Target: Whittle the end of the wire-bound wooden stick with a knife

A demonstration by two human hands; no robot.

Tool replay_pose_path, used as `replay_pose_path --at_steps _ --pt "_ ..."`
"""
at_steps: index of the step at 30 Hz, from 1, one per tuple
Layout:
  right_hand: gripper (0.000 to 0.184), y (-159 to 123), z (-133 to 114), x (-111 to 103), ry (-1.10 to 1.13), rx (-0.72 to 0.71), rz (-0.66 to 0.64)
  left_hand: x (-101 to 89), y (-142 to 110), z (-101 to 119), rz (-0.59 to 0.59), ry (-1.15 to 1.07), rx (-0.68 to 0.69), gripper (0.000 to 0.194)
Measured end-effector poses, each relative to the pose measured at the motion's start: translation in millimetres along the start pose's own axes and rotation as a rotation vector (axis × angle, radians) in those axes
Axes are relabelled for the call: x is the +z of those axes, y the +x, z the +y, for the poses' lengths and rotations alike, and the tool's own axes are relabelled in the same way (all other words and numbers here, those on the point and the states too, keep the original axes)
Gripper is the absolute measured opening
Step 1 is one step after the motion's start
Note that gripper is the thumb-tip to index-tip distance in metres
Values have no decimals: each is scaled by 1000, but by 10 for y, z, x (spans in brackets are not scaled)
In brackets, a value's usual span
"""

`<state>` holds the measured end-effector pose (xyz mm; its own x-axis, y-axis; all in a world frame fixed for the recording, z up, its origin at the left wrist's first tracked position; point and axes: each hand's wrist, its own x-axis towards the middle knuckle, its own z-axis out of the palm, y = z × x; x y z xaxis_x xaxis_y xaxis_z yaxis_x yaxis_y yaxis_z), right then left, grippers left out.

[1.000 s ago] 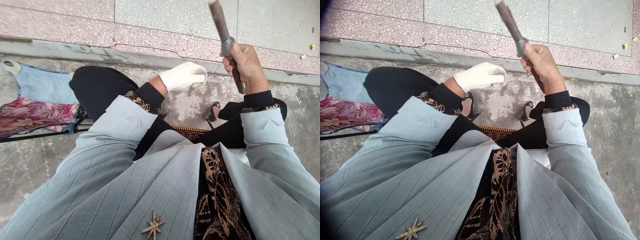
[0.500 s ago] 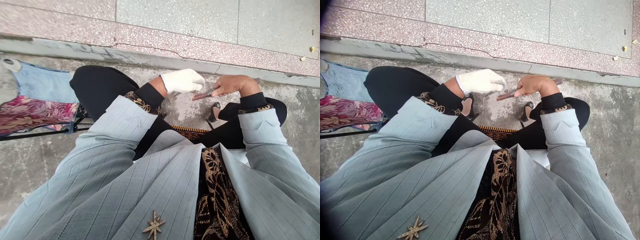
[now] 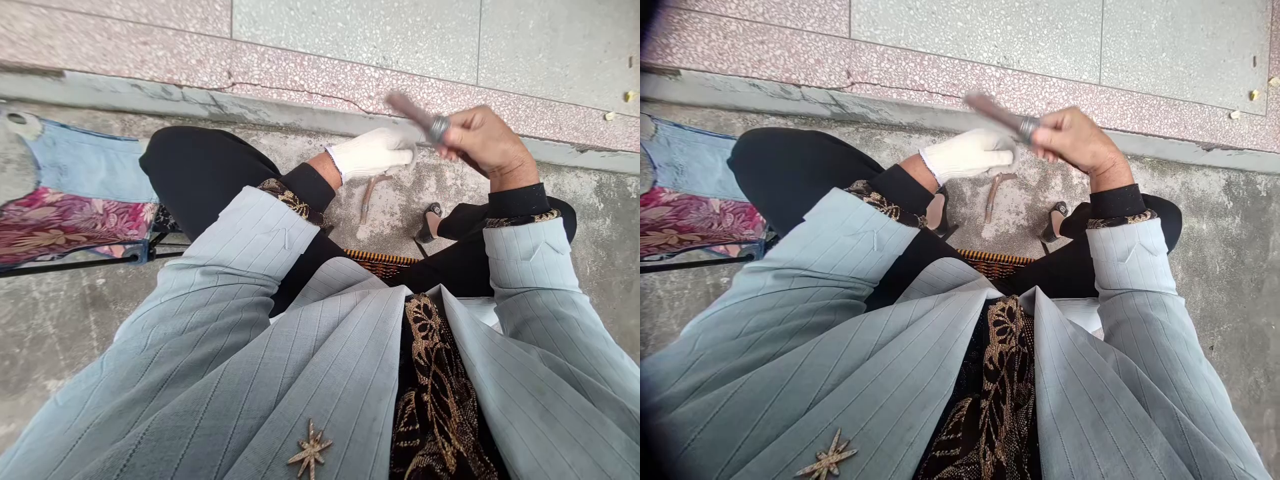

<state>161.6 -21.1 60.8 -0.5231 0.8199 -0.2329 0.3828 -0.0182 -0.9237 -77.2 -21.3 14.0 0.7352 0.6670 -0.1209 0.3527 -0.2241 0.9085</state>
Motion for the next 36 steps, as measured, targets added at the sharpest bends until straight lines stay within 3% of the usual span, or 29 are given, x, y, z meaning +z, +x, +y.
replay_pose_path --at_steps 2,4,7,10,13,16,19,21,23,27,32,36 --pt "51 44 62 14 127 -11 286 39 -5 6 -29 -120 9 31" --pt "59 115 141 17 120 16 433 82 -13 19 -84 -195 29 31" --pt "63 204 232 -7 -84 114 525 139 -22 42 -189 -102 16 30" --pt "45 229 232 -22 -397 294 525 142 -41 78 -210 -7 -1 31" --pt "36 217 175 -5 -727 428 343 71 -85 133 -202 -81 -4 31" --pt "40 206 163 -4 -830 487 90 -28 -137 180 -200 -163 -1 26" --pt "42 186 201 -35 -700 494 -220 -109 -164 180 -104 -171 -12 19" --pt "47 161 205 -49 -546 430 -462 -151 -163 156 -27 -200 -31 13" --pt "54 131 168 -41 -384 330 -617 -192 -156 133 14 -276 -14 9" --pt "62 98 61 13 -232 221 -607 -287 -178 147 66 -436 52 14" --pt "56 111 43 77 -234 257 -737 -361 -226 182 336 -586 148 17" --pt "47 73 -20 134 -173 300 -822 -337 -149 98 400 -549 126 21"
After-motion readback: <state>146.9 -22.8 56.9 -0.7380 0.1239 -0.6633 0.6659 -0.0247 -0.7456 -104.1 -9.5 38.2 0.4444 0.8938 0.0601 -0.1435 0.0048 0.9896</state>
